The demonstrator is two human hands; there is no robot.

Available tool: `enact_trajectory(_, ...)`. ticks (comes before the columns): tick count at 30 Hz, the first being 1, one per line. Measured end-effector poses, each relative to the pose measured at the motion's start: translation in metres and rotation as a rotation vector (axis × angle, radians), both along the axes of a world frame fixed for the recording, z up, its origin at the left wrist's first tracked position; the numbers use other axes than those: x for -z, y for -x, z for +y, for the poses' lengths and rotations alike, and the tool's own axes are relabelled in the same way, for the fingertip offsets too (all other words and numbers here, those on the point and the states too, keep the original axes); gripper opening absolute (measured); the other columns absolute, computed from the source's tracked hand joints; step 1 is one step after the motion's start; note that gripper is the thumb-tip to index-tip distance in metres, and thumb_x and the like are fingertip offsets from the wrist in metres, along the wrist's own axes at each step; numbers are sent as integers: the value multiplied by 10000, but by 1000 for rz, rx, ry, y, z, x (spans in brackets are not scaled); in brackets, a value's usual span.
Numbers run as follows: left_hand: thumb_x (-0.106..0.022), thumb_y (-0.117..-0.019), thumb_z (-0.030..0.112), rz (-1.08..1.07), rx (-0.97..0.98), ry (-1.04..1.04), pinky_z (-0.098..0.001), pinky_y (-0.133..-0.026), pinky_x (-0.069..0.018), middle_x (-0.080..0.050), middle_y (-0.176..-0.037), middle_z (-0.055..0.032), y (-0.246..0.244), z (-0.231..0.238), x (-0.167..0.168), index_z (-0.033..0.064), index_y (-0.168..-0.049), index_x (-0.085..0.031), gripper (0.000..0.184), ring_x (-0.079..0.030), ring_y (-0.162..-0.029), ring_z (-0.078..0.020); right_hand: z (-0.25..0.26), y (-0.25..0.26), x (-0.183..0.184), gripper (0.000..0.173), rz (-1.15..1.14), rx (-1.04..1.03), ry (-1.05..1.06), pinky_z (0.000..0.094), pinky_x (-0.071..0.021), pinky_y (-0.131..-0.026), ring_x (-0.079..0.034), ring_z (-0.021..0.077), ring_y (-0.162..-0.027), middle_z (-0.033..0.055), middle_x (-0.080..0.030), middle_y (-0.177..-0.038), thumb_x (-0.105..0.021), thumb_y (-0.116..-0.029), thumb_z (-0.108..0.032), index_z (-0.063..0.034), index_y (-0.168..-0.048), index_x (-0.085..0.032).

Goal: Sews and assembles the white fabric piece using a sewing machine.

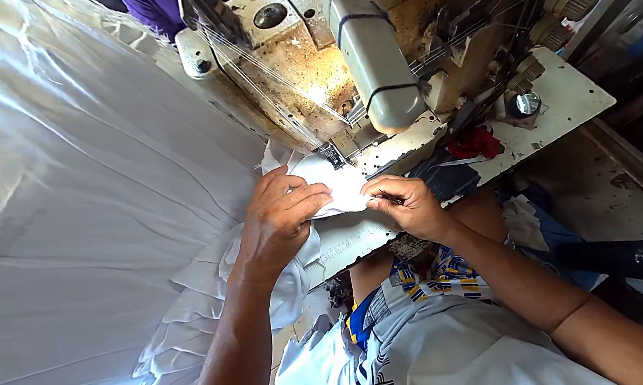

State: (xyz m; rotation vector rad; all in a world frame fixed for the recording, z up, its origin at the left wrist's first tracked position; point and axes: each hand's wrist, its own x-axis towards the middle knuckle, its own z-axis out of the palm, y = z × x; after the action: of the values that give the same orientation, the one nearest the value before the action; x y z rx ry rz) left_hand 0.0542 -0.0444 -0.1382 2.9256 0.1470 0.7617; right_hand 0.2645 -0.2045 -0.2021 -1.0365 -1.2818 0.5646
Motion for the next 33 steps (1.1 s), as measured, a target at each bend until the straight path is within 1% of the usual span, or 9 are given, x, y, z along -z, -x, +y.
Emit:
enact_trajectory(8, -536, -964, 1, 25, -70, -68, -531, -1135, -379, -751, -1121, -42, -3, 11, -2, 105, -1053, -792, 290, -656, -1110, -281, 11, 1, -3, 78, -14, 24, -4, 295, -609, -837, -696, 151, -964, 116, -714, -1054, -659, -944, 57, 37, -991, -719)
enact_trajectory(13, -552, -947, 43, 121, -61, -69, -540, -1049, -434, -657, -1278, -118, -6, 8, -13, 78, -1093, -751, 250, -603, -1186, -325, 23, 4, -3, 112, -4, 45, -39, 297, -608, -832, -694, 157, -959, 128, -710, -1070, -631, -944, 88, 49, -1008, -713)
enact_trajectory(15, -630, -924, 257, 175, -51, -33, -525, -984, -450, -600, -1312, -126, -5, 1, -24, 105, -1063, -742, 235, -567, -1182, -320, 25, 3, -2, 124, 9, 36, -43, 304, -609, -831, -696, 161, -960, 129, -713, -1067, -620, -948, 94, 53, -1019, -713)
enact_trajectory(17, -638, -904, 614, 263, -94, -20, -537, -974, -449, -579, -1321, -114, 2, -2, -35, 131, -1011, -733, 505, -547, -1189, -322, 25, 2, -1, 132, 12, 22, -36, 314, -609, -846, -696, 167, -975, 128, -715, -1076, -612, -952, 95, 52, -1025, -714)
enact_trajectory(19, -581, -871, 740, 351, -184, -39, -595, -968, -443, -571, -1351, -118, 15, 8, -46, 140, -988, -727, 628, -532, -1227, -366, 26, 0, 1, 131, 2, 15, -37, 321, -609, -866, -697, 169, -993, 129, -717, -1087, -613, -955, 88, 51, -1029, -715)
enact_trajectory(22, -630, -889, 636, 370, -269, -49, -609, -965, -441, -554, -1370, -102, 36, 21, -65, 139, -881, -708, 503, -501, -1262, -376, 31, -5, 2, 132, -21, -22, -62, 331, -602, -903, -696, 180, -1023, 144, -714, -1098, -608, -965, 80, 63, -1047, -710)
enact_trajectory(26, -712, -917, 380, 138, -85, 187, -404, -978, -560, -622, -1359, -39, 35, -23, -76, 128, -798, -634, 289, -616, -1235, -191, 21, -16, -19, 124, -283, -138, 0, 281, -581, -842, -665, 125, -936, 80, -699, -1014, -632, -954, 38, 1, -1028, -724)
enact_trajectory(30, -691, -969, 215, -10, 108, 439, -252, -738, -590, -728, -1026, -11, 20, -66, -41, 107, -847, -654, 167, -688, -884, -70, -12, -13, -26, 120, -427, -271, -3, 268, -589, -835, -672, 102, -933, 49, -705, -1018, -665, -966, -21, -25, -1060, -740)
enact_trajectory(33, -761, -933, 385, -159, 5, 297, -276, -721, -553, -693, -870, -17, 4, -87, 2, 112, -982, -695, 286, -657, -803, -89, -35, -9, -9, 154, -421, -210, 22, 273, -591, -870, -683, 102, -1006, 53, -715, -1107, -623, -1002, -45, -36, -1094, -746)
